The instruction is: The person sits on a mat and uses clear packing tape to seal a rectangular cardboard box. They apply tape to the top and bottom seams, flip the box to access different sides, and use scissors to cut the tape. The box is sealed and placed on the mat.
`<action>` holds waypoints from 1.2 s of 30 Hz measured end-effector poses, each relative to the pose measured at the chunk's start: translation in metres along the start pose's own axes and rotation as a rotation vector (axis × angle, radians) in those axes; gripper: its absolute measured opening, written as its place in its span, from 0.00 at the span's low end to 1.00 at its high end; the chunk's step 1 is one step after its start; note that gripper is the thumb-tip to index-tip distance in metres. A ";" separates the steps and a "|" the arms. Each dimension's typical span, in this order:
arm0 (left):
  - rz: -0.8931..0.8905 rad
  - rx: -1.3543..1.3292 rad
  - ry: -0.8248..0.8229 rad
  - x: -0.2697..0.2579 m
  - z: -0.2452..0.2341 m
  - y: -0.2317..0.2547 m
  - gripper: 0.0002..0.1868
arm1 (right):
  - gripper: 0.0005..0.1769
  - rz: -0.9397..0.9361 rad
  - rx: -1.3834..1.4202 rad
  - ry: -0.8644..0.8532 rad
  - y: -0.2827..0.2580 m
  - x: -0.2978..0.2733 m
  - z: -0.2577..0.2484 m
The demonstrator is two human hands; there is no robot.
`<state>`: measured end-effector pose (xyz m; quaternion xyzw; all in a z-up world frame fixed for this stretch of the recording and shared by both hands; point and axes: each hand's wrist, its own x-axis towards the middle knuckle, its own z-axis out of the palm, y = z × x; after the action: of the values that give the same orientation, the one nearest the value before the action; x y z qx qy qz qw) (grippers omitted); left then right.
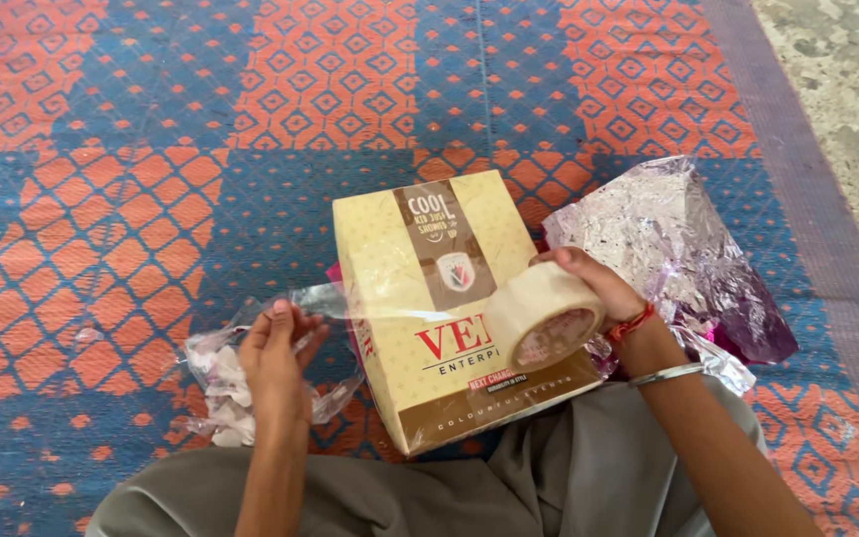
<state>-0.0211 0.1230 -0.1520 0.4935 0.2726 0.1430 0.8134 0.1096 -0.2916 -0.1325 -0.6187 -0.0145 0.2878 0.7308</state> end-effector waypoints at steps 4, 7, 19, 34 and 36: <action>0.008 0.071 -0.060 -0.003 0.012 -0.006 0.23 | 0.31 -0.007 0.259 0.128 0.008 0.013 0.022; -0.021 0.316 -0.067 -0.008 0.015 -0.016 0.35 | 0.31 0.037 0.329 0.225 0.008 0.011 0.040; -0.018 0.571 -0.105 -0.005 0.031 -0.042 0.45 | 0.32 -0.091 0.675 0.055 0.076 0.022 0.046; 0.101 0.951 0.046 0.006 0.036 -0.040 0.48 | 0.30 -0.117 0.657 0.065 0.098 0.039 0.043; -0.089 0.819 -0.051 0.013 0.035 -0.032 0.51 | 0.30 -0.121 0.703 0.043 0.102 0.033 0.039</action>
<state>0.0086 0.0888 -0.1714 0.7676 0.3076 -0.0248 0.5617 0.0818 -0.2350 -0.2273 -0.3332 0.0642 0.2181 0.9150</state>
